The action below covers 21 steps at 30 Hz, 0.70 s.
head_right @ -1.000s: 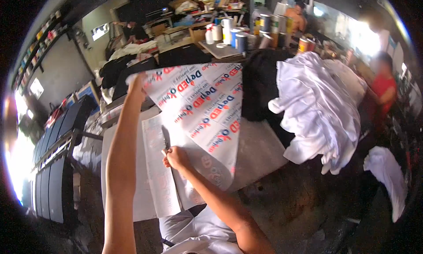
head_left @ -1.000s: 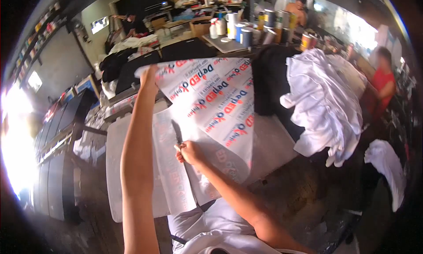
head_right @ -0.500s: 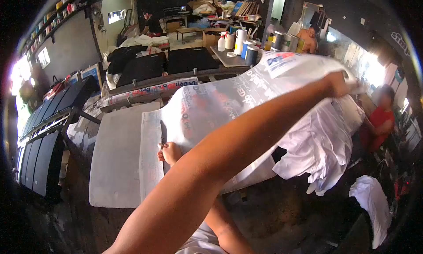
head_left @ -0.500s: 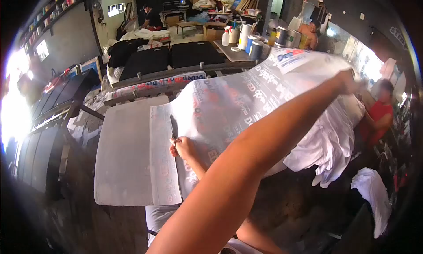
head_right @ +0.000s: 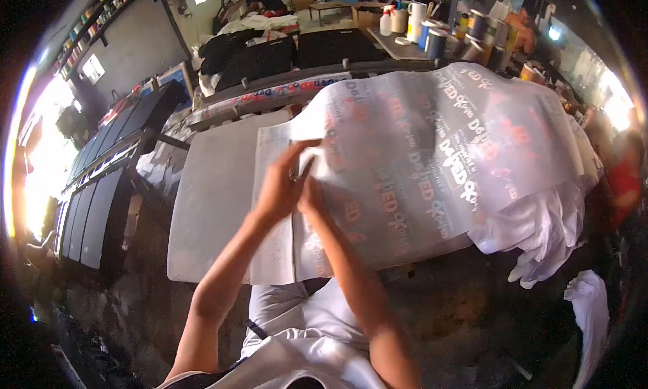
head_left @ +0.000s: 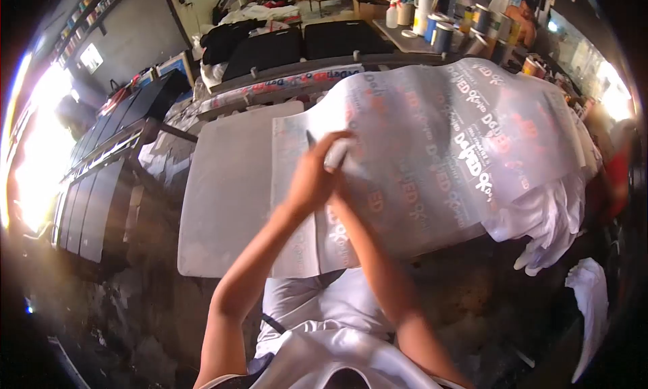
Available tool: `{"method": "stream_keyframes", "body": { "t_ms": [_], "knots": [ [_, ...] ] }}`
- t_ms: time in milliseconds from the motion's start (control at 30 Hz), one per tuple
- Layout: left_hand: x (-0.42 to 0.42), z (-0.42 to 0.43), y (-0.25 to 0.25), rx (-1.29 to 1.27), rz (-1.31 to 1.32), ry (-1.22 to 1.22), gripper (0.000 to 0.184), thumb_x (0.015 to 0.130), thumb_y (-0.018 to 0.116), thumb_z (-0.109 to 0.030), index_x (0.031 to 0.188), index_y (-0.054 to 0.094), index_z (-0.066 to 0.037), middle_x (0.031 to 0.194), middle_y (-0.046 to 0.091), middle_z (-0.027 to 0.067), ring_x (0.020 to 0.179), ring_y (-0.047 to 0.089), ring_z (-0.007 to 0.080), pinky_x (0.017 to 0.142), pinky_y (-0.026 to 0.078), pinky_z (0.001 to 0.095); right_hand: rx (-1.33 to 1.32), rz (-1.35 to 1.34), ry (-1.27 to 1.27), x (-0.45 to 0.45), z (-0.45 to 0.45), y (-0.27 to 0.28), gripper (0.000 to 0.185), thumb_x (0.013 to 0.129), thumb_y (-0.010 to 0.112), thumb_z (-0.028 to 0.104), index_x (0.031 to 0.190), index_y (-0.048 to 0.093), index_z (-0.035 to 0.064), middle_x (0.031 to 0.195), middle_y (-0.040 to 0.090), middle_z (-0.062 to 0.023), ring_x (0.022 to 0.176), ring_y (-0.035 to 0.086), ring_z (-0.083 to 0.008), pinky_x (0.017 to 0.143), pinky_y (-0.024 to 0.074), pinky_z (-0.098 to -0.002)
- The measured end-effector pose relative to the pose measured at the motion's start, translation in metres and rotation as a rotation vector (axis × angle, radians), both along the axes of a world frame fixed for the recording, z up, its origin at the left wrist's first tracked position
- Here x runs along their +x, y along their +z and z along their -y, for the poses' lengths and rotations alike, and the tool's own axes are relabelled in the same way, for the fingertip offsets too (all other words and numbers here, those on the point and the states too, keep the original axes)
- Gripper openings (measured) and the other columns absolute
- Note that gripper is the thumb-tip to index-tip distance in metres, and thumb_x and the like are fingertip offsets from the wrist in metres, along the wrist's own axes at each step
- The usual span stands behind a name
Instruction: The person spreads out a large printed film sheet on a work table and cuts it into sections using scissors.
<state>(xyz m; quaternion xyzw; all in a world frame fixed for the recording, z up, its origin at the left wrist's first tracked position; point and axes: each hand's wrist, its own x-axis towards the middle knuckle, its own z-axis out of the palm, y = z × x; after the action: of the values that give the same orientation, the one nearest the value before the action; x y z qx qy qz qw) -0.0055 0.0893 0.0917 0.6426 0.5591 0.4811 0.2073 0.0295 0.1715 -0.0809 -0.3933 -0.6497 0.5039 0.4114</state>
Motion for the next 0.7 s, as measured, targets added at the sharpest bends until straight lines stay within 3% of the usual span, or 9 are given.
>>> {"method": "stream_keyframes", "body": {
  "t_ms": [33,67,133,200,300,400,533,700],
  "knots": [
    [-0.039,-0.005,-0.022,0.063,-0.106,0.074,0.034,0.100,0.059,-0.007,0.134,0.061,-0.006,0.143,0.060,0.0159,0.134,0.057,0.0355,0.110,0.048,0.0424,0.014,0.005,0.009,0.003,0.001,0.001,0.030,0.105,0.061,0.024,0.087,0.062,0.0004,0.076,0.070,-0.0126,0.059,0.068,-0.0178,0.054,0.0588,-0.0321],
    [-0.072,-0.013,-0.047,0.127,-0.212,0.147,0.036,0.101,0.057,-0.007,0.137,0.059,-0.005,0.148,0.057,0.0168,0.139,0.054,0.0355,0.113,0.045,0.0428,-0.450,-0.206,0.133,0.005,0.006,0.025,0.030,0.107,0.057,0.023,0.088,0.064,-0.0004,0.074,0.070,-0.0129,0.058,0.067,-0.0178,0.054,0.0589,-0.0327],
    [-0.116,-0.028,-0.096,0.124,-0.345,0.194,0.040,0.103,0.055,-0.009,0.143,0.054,-0.004,0.154,0.051,0.0171,0.144,0.047,0.0360,0.118,0.039,0.0447,-0.575,-0.156,0.079,0.005,0.012,0.042,0.031,0.104,0.064,0.025,0.088,0.065,-0.0015,0.074,0.068,-0.0103,0.056,0.065,-0.0171,0.054,0.0584,-0.0322],
    [-0.136,-0.042,-0.128,0.122,-0.466,0.233,0.045,0.104,0.053,-0.011,0.149,0.050,-0.003,0.160,0.045,0.0174,0.149,0.041,0.0366,0.123,0.033,0.0465,-0.443,-0.161,0.147,0.010,0.008,0.031,0.030,0.103,0.067,0.027,0.091,0.063,-0.0001,0.075,0.068,-0.0089,0.060,0.065,-0.0162,0.056,0.0577,-0.0314],
    [-0.150,-0.062,-0.149,0.025,-0.723,0.353,0.058,0.109,0.043,-0.033,0.160,0.035,-0.007,0.166,0.036,0.0164,0.157,0.025,0.0354,0.128,0.017,0.0558,-0.465,-0.093,0.134,0.012,0.011,0.043,0.029,0.103,0.068,0.028,0.094,0.065,0.0006,0.078,0.070,-0.0072,0.062,0.066,-0.0139,0.057,0.0569,-0.0290],
    [-0.152,-0.063,-0.155,-0.109,-0.734,0.309,0.061,0.109,0.043,-0.038,0.161,0.034,-0.009,0.167,0.034,0.0169,0.157,0.025,0.0351,0.128,0.016,0.0541,-0.501,-0.051,0.116,0.012,0.014,0.051,0.028,0.103,0.067,0.029,0.095,0.065,0.0019,0.080,0.070,-0.0060,0.062,0.065,-0.0117,0.057,0.0564,-0.0275],
    [-0.147,-0.058,-0.152,-0.068,-0.835,0.350,0.060,0.107,0.049,-0.044,0.160,0.039,-0.019,0.167,0.035,0.0158,0.156,0.028,0.0335,0.127,0.019,0.0546,-0.504,-0.042,0.108,0.010,0.016,0.049,0.030,0.103,0.068,0.031,0.095,0.065,0.0024,0.080,0.069,-0.0051,0.063,0.065,-0.0112,0.057,0.0550,-0.0267],
    [-0.144,-0.058,-0.152,-0.009,-0.795,0.390,0.060,0.105,0.053,-0.047,0.157,0.045,-0.019,0.164,0.040,0.0165,0.154,0.033,0.0339,0.126,0.021,0.0563,-0.505,-0.080,0.111,0.012,0.016,0.054,0.031,0.102,0.070,0.031,0.094,0.066,0.0019,0.079,0.068,-0.0045,0.063,0.063,-0.0115,0.059,0.0533,-0.0267]
  ]
}}
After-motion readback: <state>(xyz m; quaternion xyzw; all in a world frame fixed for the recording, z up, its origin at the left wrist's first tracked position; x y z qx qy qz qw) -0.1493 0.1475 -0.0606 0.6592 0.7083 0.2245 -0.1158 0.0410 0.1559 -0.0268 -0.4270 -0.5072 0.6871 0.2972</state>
